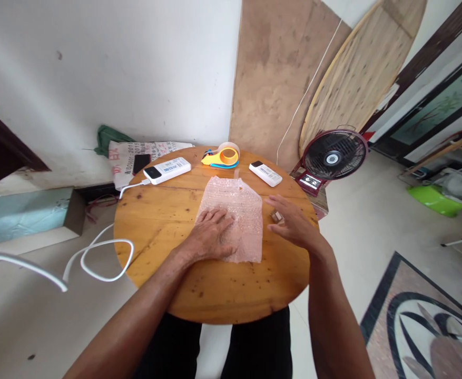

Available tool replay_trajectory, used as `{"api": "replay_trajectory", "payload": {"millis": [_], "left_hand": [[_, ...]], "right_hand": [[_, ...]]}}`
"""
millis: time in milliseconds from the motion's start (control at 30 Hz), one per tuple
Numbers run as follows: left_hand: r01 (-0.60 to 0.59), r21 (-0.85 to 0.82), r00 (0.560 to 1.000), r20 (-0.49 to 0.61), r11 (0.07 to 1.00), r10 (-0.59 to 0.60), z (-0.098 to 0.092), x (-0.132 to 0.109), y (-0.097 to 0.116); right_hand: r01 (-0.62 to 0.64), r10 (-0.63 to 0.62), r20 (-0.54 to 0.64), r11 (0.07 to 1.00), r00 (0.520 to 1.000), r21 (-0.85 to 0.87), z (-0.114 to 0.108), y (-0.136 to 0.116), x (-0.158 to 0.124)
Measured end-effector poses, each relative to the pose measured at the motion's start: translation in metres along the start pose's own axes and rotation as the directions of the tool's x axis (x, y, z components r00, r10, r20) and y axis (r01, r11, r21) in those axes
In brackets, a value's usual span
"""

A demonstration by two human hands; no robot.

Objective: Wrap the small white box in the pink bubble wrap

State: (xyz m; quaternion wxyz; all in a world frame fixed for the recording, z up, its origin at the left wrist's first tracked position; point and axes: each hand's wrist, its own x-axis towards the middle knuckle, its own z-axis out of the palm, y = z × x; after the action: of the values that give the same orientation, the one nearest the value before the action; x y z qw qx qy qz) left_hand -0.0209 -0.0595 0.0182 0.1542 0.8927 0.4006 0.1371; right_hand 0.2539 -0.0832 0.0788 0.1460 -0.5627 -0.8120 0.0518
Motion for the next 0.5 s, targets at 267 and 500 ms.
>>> {"api": "replay_trajectory", "payload": {"millis": [267, 500], "left_hand": [[0.002, 0.0, 1.0, 0.001, 1.0, -0.002, 0.001, -0.001, -0.001], [-0.026, -0.009, 0.999, -0.025, 1.0, 0.025, 0.006, -0.001, -0.005]], "right_hand": [[-0.309, 0.309, -0.007, 0.951, 0.951, 0.023, 0.008, 0.046, -0.002], [-0.009, 0.15, -0.137, 0.708, 0.979, 0.707, -0.052, -0.052, -0.01]]}}
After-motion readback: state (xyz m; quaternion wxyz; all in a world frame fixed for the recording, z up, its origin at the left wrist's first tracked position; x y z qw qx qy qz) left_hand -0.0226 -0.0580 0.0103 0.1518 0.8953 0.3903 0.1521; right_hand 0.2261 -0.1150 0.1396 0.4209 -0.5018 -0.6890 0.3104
